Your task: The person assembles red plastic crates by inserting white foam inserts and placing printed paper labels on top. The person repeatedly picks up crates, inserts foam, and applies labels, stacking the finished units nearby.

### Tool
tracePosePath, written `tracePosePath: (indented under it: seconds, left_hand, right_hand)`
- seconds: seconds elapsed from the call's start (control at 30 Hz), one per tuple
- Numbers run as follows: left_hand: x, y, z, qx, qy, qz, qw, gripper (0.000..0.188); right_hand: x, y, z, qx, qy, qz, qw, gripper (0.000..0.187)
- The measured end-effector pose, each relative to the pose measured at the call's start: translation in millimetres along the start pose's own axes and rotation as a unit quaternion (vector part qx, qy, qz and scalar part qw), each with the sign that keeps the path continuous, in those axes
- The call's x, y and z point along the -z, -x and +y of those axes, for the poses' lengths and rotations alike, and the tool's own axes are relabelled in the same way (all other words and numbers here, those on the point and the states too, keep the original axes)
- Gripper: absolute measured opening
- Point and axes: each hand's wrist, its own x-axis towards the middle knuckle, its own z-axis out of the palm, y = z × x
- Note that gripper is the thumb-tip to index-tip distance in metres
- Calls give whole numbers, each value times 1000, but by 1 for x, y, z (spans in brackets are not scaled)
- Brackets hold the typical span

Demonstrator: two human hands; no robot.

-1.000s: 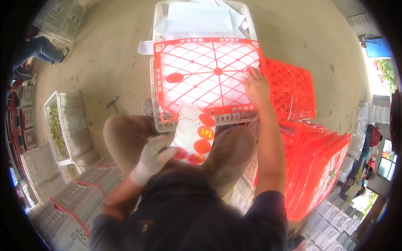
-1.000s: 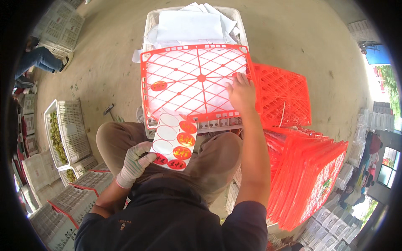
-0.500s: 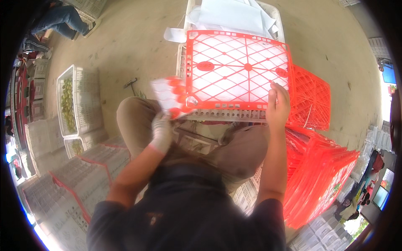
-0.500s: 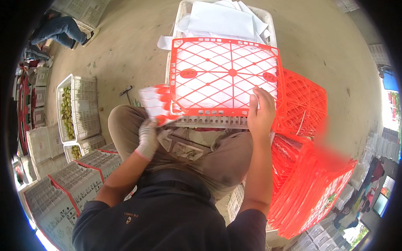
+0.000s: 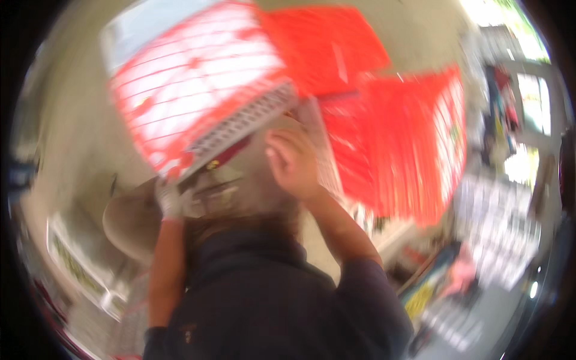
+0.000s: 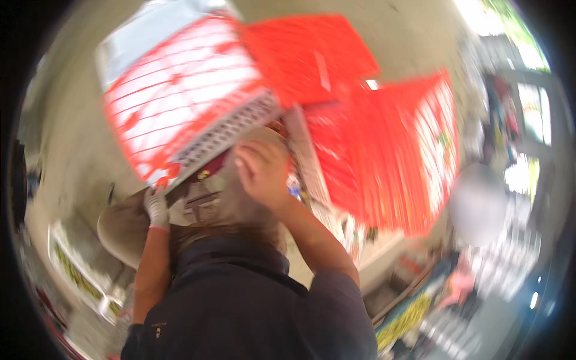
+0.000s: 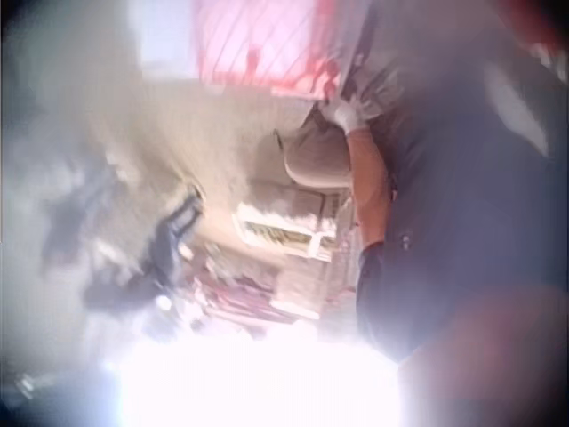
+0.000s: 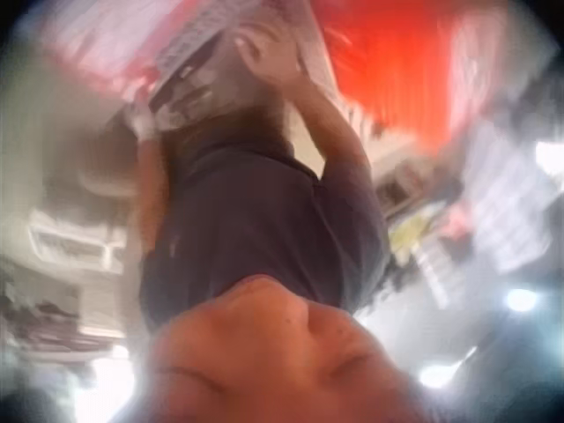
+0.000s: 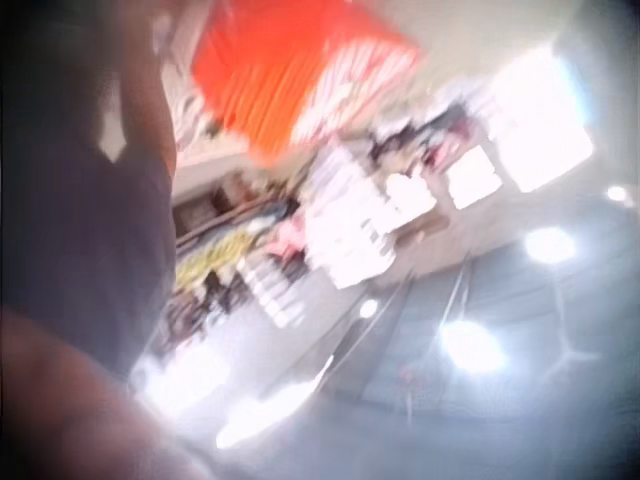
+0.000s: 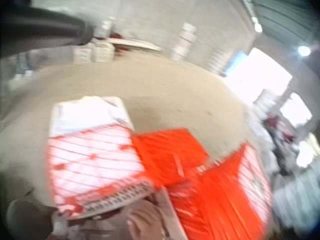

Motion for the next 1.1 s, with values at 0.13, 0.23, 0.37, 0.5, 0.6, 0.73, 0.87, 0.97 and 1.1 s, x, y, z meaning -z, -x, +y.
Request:
tracePosePath:
  seconds: [0.13, 0.23, 0.37, 0.5, 0.6, 0.73, 0.87, 0.97, 1.1]
  left_hand:
    - [7, 10, 20, 26, -65, -43, 997, 41]
    - [3, -1, 5, 36, -86, -62, 994, 60]
    - [10, 16, 5, 78, -20, -83, 993, 71]
    - [32, 11, -13, 40, -24, -110, 993, 67]
    - [18, 75, 31, -26, -48, -163, 985, 38]
    - [-4, 110, 82, -52, -17, -185, 981, 24]
    - [12, 97, 71, -110, -158, -40, 980, 39]
    - [3, 95, 29, -75, -132, -9, 988, 53]
    - [3, 113, 48, -49, -120, -30, 991, 54]
  right_hand:
    - [38, 104, -3, -122, 38, 84, 988, 24]
    - [53, 219, 15, -249, 106, 99, 958, 29]
    - [95, 340, 29, -421, 238, -14, 875, 37]
    - [123, 405, 67, -543, 333, -123, 761, 68]
    - [135, 477, 122, -700, 351, -80, 617, 85]
    - [151, 596, 171, -700, 278, -130, 644, 95]
    - [93, 528, 188, -674, 274, -101, 679, 87]
    - [89, 457, 182, -614, 288, -63, 732, 81]
    - [90, 379, 170, -528, 271, -28, 804, 73]
